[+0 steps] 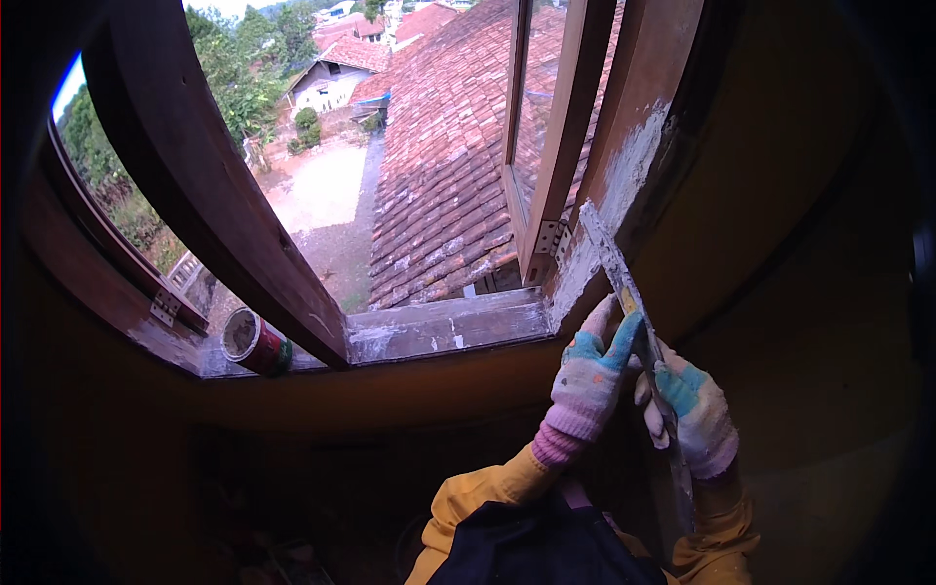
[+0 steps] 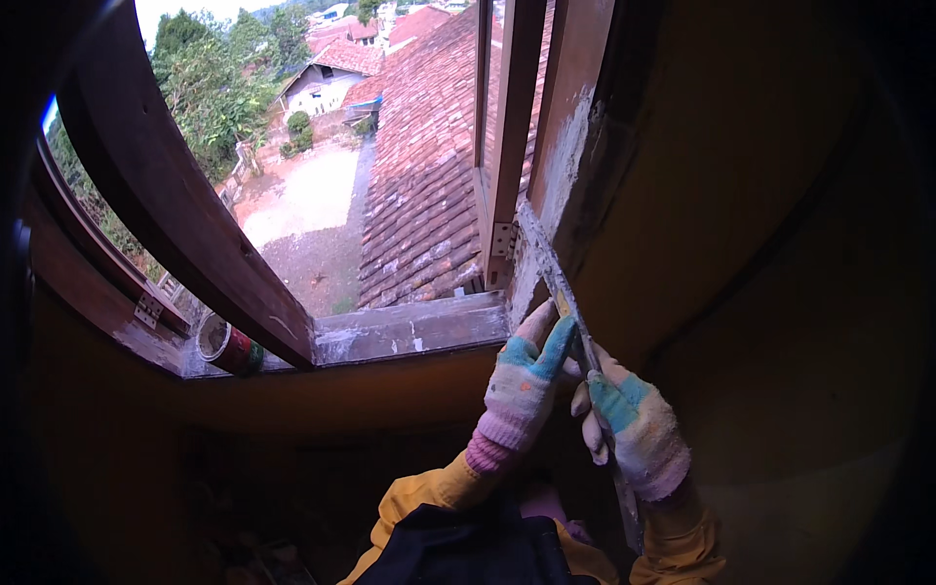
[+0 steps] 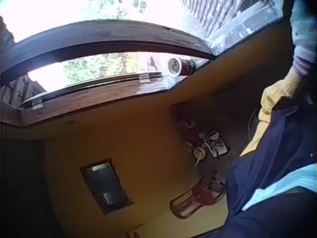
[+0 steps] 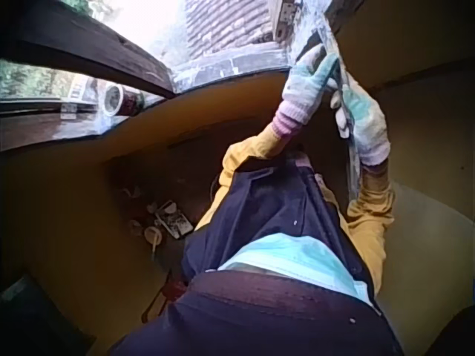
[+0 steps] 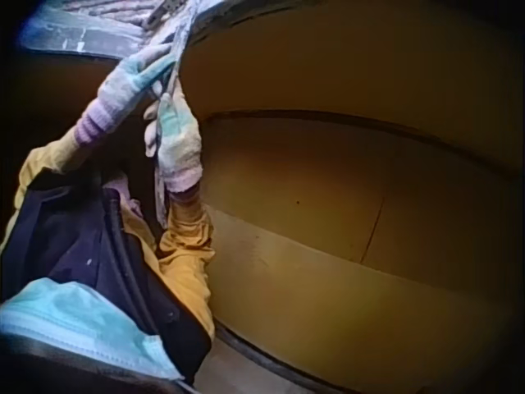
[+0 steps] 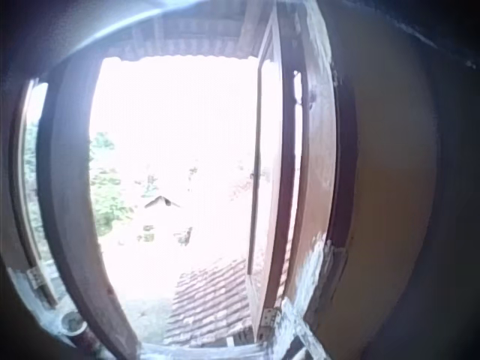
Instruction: Applying putty or plaster to the edges of a window frame with a putty knife.
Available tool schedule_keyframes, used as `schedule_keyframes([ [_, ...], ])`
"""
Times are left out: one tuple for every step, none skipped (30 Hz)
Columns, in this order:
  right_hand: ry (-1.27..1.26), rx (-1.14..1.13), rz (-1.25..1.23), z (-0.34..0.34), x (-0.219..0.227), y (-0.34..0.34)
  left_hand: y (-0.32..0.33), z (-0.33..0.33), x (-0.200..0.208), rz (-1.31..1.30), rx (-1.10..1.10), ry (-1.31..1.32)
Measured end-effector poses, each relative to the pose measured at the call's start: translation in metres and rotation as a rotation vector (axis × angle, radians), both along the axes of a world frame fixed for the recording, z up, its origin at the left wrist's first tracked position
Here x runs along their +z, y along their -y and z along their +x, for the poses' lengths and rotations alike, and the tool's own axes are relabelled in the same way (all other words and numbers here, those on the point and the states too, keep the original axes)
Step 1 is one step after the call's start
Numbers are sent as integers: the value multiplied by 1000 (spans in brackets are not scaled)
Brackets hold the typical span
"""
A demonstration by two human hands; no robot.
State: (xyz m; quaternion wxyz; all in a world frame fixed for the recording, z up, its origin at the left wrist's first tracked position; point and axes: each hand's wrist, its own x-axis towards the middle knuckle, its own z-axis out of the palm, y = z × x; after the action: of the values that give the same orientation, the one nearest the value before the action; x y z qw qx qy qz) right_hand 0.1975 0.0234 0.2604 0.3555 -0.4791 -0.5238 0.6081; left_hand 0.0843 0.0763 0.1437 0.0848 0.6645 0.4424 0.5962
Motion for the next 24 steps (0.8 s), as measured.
schedule_keyframes([
  [1, 30, -18, 0, -3, -1, 3, -1, -5, -188, -158, 204],
  [5, 34, -17, -1, -6, -2, 5, -2, -9, -374, -317, 407],
  [3, 36, -31, -2, -10, -2, 9, -1, -7, -569, -446, 692],
  [0, 38, -46, -2, -16, -2, 12, -1, -11, -569, -449, 697],
  [-29, 19, -67, -3, -26, -1, 15, -1, -18, -565, -419, 674],
  [-40, 11, -97, -5, -34, -1, 16, 0, -27, -560, -389, 651],
  [-12, 30, -134, -6, -43, -1, 17, 0, -35, -560, -390, 653],
  [15, 49, -170, -8, -52, -3, 18, 0, -44, -565, -370, 642],
  [20, 25, -220, -11, -61, -3, 20, 2, -52, -572, -354, 631],
  [15, 11, -237, -10, -73, -3, 21, 3, -54, -577, -339, 619],
  [-19, -11, -253, -11, -80, -4, 21, 4, -52, -576, -346, 620],
  [-55, -25, -274, -13, -87, -6, 19, 3, -50, -663, -333, 736],
  [-55, -24, -275, -14, -93, -7, 18, 3, -48, -750, -320, 853],
  [-20, -38, -237, -14, -98, -8, 16, 2, -48, -751, -321, 853],
  [14, -50, -201, -15, -101, -9, 13, 0, -48, -788, -318, 786],
  [16, -50, -202, -16, -100, -8, 10, -2, -46, -824, -318, 718],
  [16, -70, -182, -17, -98, -8, 10, -1, -42, -814, -275, 645],
  [17, -90, -162, -18, -96, -8, 10, 0, -41, -815, -277, 647],
  [19, -93, -162, -17, -94, -8, 10, 1, -40, -761, -282, 642],
  [34, -79, -149, -16, -92, -9, 9, 2, -39, -707, -288, 638],
  [49, -66, -136, -16, -91, -11, 8, 2, -40, -706, -290, 639],
  [52, -68, -136, -17, -88, -11, 7, 1, -40, -726, -321, 678],
  [46, -75, -152, -20, -84, -10, 5, 0, -40, -746, -352, 717],
  [41, -85, -167, -22, -79, -9, 5, 0, -37, -746, -357, 719],
])
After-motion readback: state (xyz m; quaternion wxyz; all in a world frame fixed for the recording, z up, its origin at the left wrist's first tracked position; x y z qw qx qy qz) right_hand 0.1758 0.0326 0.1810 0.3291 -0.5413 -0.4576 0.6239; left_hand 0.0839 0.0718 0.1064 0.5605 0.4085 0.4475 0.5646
